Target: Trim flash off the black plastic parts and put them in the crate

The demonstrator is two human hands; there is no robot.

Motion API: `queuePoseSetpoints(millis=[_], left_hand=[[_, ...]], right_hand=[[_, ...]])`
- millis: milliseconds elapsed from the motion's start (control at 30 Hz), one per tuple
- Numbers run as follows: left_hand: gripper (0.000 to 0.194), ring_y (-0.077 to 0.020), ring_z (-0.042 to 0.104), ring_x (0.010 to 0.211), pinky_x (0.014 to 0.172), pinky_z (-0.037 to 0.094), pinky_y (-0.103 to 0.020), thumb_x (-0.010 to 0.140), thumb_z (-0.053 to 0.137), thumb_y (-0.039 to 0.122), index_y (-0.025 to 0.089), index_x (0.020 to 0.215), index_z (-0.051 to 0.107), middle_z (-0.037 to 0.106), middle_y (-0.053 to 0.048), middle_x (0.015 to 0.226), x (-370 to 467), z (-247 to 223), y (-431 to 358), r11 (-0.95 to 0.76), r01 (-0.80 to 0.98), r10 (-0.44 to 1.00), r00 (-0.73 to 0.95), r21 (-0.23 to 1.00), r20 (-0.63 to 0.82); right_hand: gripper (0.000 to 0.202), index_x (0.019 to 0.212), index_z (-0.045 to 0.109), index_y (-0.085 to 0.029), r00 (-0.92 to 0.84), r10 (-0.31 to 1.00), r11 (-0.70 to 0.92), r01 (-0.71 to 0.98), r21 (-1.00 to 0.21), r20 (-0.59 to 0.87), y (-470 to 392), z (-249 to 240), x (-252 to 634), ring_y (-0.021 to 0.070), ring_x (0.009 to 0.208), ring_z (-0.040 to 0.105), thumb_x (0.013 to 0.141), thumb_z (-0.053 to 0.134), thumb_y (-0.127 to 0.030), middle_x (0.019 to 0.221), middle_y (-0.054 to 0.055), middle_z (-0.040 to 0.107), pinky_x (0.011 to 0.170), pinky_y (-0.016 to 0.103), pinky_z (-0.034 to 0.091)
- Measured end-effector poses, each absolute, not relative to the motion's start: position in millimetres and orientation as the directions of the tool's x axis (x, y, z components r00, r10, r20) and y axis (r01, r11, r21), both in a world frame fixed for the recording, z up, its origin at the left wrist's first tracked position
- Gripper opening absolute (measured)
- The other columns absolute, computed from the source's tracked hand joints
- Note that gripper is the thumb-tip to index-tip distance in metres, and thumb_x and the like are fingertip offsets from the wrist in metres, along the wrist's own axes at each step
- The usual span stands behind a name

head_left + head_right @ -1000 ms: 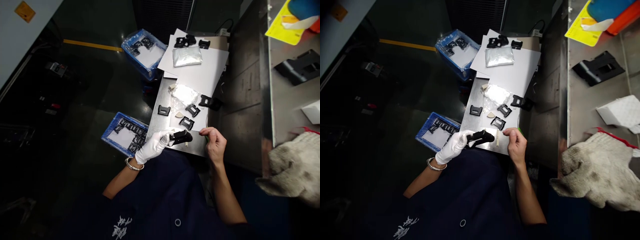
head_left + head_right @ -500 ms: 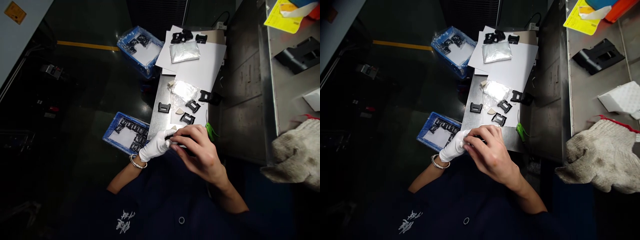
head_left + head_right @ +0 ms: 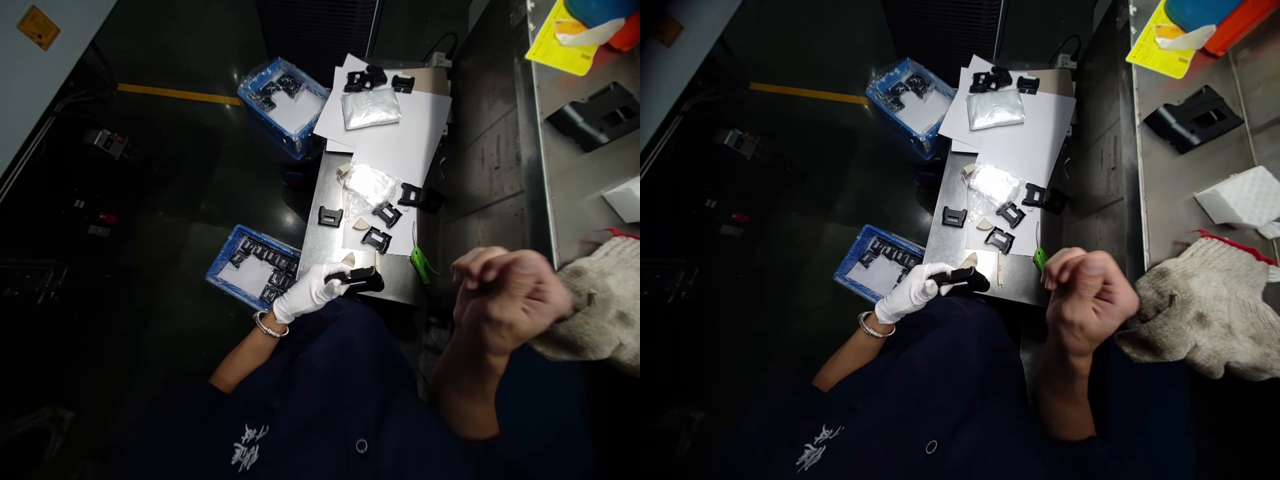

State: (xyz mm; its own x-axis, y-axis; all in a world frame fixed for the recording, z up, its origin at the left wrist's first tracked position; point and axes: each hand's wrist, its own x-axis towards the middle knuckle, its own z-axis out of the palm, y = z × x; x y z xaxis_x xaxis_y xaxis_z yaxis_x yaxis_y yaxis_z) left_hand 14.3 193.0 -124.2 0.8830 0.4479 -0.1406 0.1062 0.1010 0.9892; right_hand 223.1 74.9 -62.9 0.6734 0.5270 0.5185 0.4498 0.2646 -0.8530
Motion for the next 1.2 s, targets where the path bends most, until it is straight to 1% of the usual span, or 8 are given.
queuePoseSetpoints(millis=[100,133,333,533,633,833,1000,1200], left_hand=[[0.072,-0.0128,0.045,0.064,0.064,0.043,-0.028,0.092,0.036,0.082,0.015,0.089,0.063,0.054,-0.001,0.075,12.2,-121.1,192.6,0.061,0.097,0.470,0.875,0.993,-0.114],[0.069,-0.0136,0.048,0.066,0.066,0.046,-0.029,0.095,0.035,0.078,0.015,0.087,0.063,0.056,-0.002,0.076,12.9,-119.2,191.7,0.032,0.105,0.477,0.873,0.994,-0.108],[0.032,-0.0207,0.067,0.095,0.089,0.056,-0.034,0.102,0.055,0.046,0.021,0.114,0.072,0.071,-0.007,0.101,27.1,-100.4,178.9,-0.244,0.182,0.579,0.815,0.953,-0.007],[0.025,-0.0210,0.070,0.103,0.091,0.058,-0.034,0.093,0.071,0.035,0.023,0.115,0.070,0.073,-0.007,0.110,31.5,-92.4,168.7,-0.338,0.201,0.683,0.725,0.920,0.092],[0.009,-0.0195,0.070,0.094,0.084,0.057,-0.033,0.096,0.064,0.029,0.020,0.097,0.068,0.072,-0.006,0.100,32.7,-97.3,165.6,-0.276,0.229,0.748,0.662,0.933,0.059],[0.026,-0.0149,0.060,0.072,0.070,0.050,-0.030,0.098,0.058,0.030,0.020,0.074,0.054,0.061,-0.002,0.077,42.1,-110.2,164.4,-0.145,0.221,0.862,0.506,0.965,0.013],[0.024,-0.0154,0.061,0.076,0.072,0.049,-0.029,0.102,0.050,0.032,0.019,0.084,0.058,0.064,-0.004,0.083,41.9,-110.6,166.0,-0.202,0.261,0.791,0.611,0.944,0.001],[0.025,-0.0139,0.058,0.068,0.066,0.047,-0.027,0.101,0.049,0.031,0.020,0.080,0.055,0.060,0.000,0.074,46.8,-113.9,168.1,-0.164,0.315,0.824,0.564,0.935,-0.046]], right_hand=[[0.006,0.093,0.064,-0.024,0.621,0.697,-0.011,0.507,-0.862,0.357,55.7,-85.4,238.6,0.0175,0.071,0.062,0.094,0.069,-0.028,0.088,0.003,0.065,0.064,0.034,0.049],[0.012,0.103,0.066,-0.024,0.610,0.724,-0.054,0.515,-0.855,0.322,51.2,-90.6,238.7,0.0190,0.080,0.065,0.093,0.071,-0.028,0.097,0.004,0.068,0.071,0.035,0.052],[0.022,0.119,0.067,-0.024,0.382,0.908,0.036,0.331,-0.943,0.169,61.9,-99.0,198.7,0.0258,0.120,0.063,0.099,0.062,-0.032,0.123,0.009,0.067,0.107,0.045,0.049],[0.006,0.104,0.065,-0.023,0.456,0.875,0.116,0.136,-0.984,0.166,73.3,-113.6,179.8,0.0217,0.107,0.066,0.098,0.063,-0.024,0.106,0.006,0.069,0.096,0.039,0.053],[0.007,0.104,0.066,-0.023,0.471,0.861,0.141,0.139,-0.980,0.191,70.7,-119.4,176.8,0.0225,0.104,0.067,0.097,0.066,-0.024,0.101,0.006,0.069,0.096,0.041,0.053],[0.010,0.105,0.066,-0.024,0.531,0.825,0.082,0.227,-0.971,0.194,70.4,-126.9,166.3,0.0220,0.100,0.066,0.095,0.069,-0.025,0.101,0.005,0.068,0.089,0.039,0.052],[0.012,0.101,0.068,-0.022,0.578,0.805,0.018,0.202,-0.979,0.133,73.0,-129.1,169.6,0.0207,0.093,0.066,0.095,0.070,-0.033,0.097,0.005,0.069,0.083,0.035,0.052],[0.012,0.101,0.068,-0.022,0.606,0.785,-0.036,0.246,-0.969,0.125,72.0,-131.9,172.4,0.0187,0.090,0.065,0.094,0.071,-0.032,0.094,0.003,0.068,0.080,0.033,0.050]])
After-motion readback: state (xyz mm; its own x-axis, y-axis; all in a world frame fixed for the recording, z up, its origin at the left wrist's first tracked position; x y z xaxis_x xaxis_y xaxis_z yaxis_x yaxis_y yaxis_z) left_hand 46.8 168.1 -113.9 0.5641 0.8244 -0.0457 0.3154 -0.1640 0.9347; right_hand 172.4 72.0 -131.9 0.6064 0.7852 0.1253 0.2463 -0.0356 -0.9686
